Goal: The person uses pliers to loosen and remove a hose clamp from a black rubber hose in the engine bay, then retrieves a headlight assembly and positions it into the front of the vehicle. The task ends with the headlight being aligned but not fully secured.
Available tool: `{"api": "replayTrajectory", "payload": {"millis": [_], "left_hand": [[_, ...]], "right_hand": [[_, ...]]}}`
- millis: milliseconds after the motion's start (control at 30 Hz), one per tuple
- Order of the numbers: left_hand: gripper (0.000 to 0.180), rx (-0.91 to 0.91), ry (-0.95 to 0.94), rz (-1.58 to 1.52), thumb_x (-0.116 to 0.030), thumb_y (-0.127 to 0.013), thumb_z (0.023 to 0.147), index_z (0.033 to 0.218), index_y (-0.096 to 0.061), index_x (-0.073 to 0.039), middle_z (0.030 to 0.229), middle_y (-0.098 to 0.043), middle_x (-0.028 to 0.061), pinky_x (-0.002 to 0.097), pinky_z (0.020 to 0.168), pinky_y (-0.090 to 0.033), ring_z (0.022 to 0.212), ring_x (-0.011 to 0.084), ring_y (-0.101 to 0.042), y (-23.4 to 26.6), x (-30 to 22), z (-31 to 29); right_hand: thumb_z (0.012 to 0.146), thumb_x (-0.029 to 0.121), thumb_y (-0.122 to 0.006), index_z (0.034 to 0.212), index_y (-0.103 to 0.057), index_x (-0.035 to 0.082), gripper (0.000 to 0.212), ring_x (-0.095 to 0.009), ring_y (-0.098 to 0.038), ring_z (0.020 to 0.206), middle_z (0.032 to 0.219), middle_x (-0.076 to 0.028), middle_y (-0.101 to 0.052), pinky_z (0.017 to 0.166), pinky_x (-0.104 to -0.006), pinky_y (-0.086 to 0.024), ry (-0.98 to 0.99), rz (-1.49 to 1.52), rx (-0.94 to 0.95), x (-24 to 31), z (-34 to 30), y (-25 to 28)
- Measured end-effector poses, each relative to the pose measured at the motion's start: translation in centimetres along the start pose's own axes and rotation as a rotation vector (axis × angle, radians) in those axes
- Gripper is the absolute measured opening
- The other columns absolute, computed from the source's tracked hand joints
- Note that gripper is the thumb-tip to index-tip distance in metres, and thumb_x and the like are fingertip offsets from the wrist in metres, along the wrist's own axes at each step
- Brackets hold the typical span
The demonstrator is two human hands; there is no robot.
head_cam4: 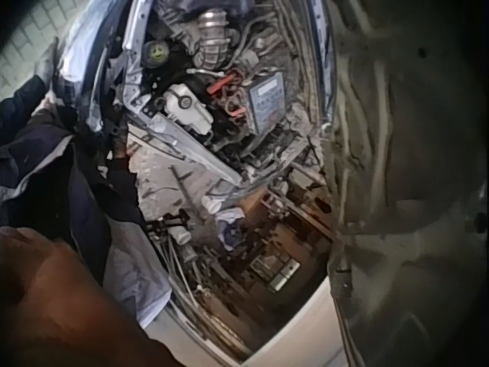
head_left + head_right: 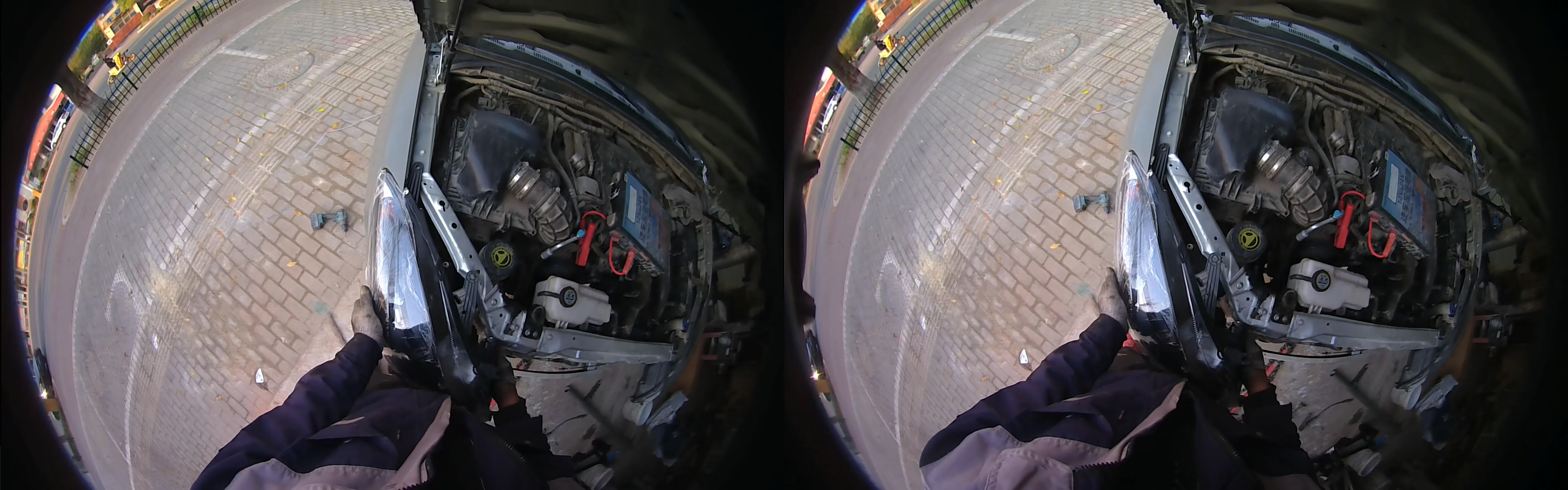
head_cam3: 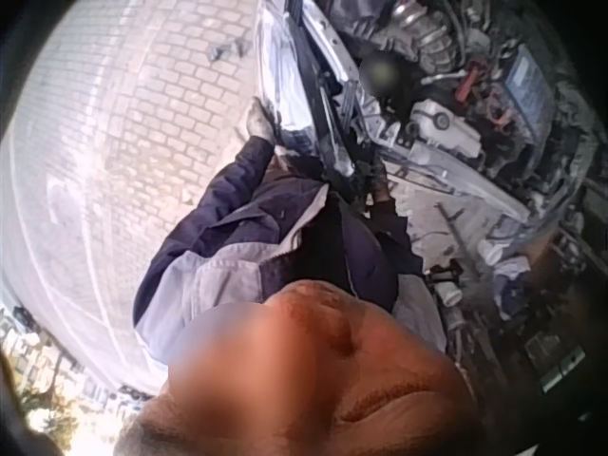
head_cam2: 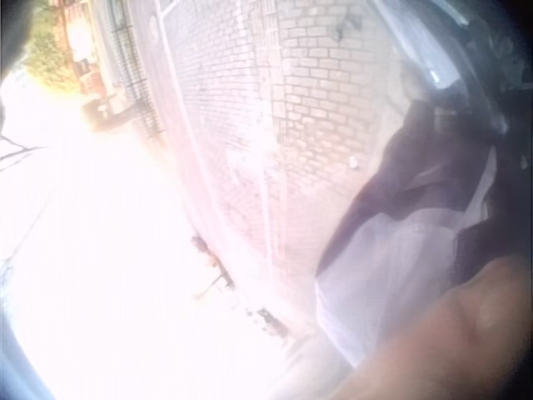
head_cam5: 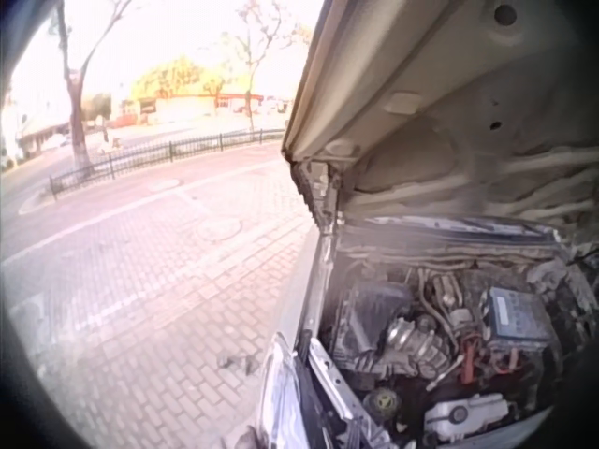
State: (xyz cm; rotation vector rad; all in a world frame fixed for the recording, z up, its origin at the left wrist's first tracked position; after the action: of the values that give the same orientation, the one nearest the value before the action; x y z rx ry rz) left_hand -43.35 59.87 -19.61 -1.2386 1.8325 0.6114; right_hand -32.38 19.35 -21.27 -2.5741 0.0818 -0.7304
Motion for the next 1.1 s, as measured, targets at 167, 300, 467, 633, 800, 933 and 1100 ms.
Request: {"api": "replayTrajectory", "payload": {"millis": [167,300,467,633,800,933,1100], "left_hand": [[0.087,-0.028,0.008,0.11,-0.071,-0.044,0.112,0.123,-0.069,0.012,0.113,-0.075,0.0231,0.0449,0.098,-0.053,0.104,0.0315,-0.069,0.6,-0.1,0.6],[0.09,-0.039,-0.003,0.29,-0.073,-0.043,0.11,0.121,-0.07,0.011,0.113,-0.075,0.0276,0.046,0.1,-0.053,0.107,0.0365,-0.07,1.1,-0.6,0.8],[0.088,-0.038,0.003,0.11,-0.069,-0.043,0.113,0.126,-0.068,0.014,0.121,-0.075,0.0279,0.0449,0.102,-0.053,0.112,0.0371,-0.071,0.8,-0.3,1.2],[0.083,0.089,0.04,-0.096,-0.061,-0.045,0.115,0.153,-0.053,0.013,0.151,-0.063,0.0234,0.0393,0.119,-0.045,0.136,0.0314,-0.062,0.3,0.0,2.0],[0.088,0.188,0.116,-0.198,-0.065,-0.043,0.114,0.164,-0.044,0.007,0.162,-0.056,0.0185,0.0386,0.124,-0.04,0.144,0.0303,-0.056,-0.4,-1.0,1.4],[0.094,0.228,0.105,-0.144,-0.072,-0.041,0.111,0.168,-0.04,0.004,0.167,-0.052,0.0174,0.0392,0.126,-0.039,0.148,0.033,-0.053,-1.0,-2.1,0.6],[0.092,0.21,0.152,-0.171,-0.071,-0.039,0.112,0.169,-0.038,0.002,0.168,-0.051,0.017,0.04,0.126,-0.04,0.149,0.0334,-0.053,-1.2,-2.1,0.7]], "right_hand": [[0.113,0.047,-0.06,0.126,-0.071,0.012,0.039,-0.011,-0.064,0.075,0.099,0.0,-0.071,0.062,-0.0268,-0.05,0.063,-0.091,-0.024,0.2,-1.2,-0.2],[0.112,0.046,-0.06,0.13,-0.07,0.011,0.04,-0.014,-0.067,0.082,0.104,-0.002,-0.073,0.069,-0.0287,-0.053,0.118,-0.166,-0.018,0.5,-2.4,-0.6],[0.112,0.044,-0.06,0.135,-0.069,0.01,0.042,-0.016,-0.07,0.091,0.112,-0.004,-0.074,0.077,-0.0311,-0.055,0.265,-0.403,-0.026,1.4,-3.9,-2.1],[0.111,0.042,-0.061,0.14,-0.069,0.009,0.045,-0.019,-0.073,0.099,0.119,-0.007,-0.076,0.086,-0.0334,-0.058,0.432,-0.626,-0.054,2.6,-5.0,-5.1],[0.115,0.035,-0.056,0.145,-0.066,0.005,0.044,-0.019,-0.073,0.11,0.127,-0.008,-0.076,0.094,-0.0341,-0.06,0.242,-0.313,-0.125,2.8,-5.6,-6.8],[0.118,0.034,-0.052,0.145,-0.066,0.002,0.044,-0.017,-0.07,0.114,0.13,-0.008,-0.075,0.1,-0.0325,-0.057,0.274,-0.206,-0.046,3.2,-5.9,-7.7],[0.106,0.022,-0.067,0.146,-0.066,0.002,0.045,-0.02,-0.07,0.12,0.133,-0.011,-0.075,0.106,-0.0359,-0.055,0.414,-0.53,-0.057,2.8,-4.4,-6.0]]}}
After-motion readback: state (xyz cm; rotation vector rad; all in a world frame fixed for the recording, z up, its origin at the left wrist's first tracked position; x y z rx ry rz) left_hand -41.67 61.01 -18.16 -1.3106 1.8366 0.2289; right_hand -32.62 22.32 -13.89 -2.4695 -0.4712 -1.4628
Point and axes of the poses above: each hand's wrist, its own z-axis towards the middle knuckle, its own y-axis out of the back of the hand, x = y × z, the point moved 7 cm from there along z, towards the middle knuckle
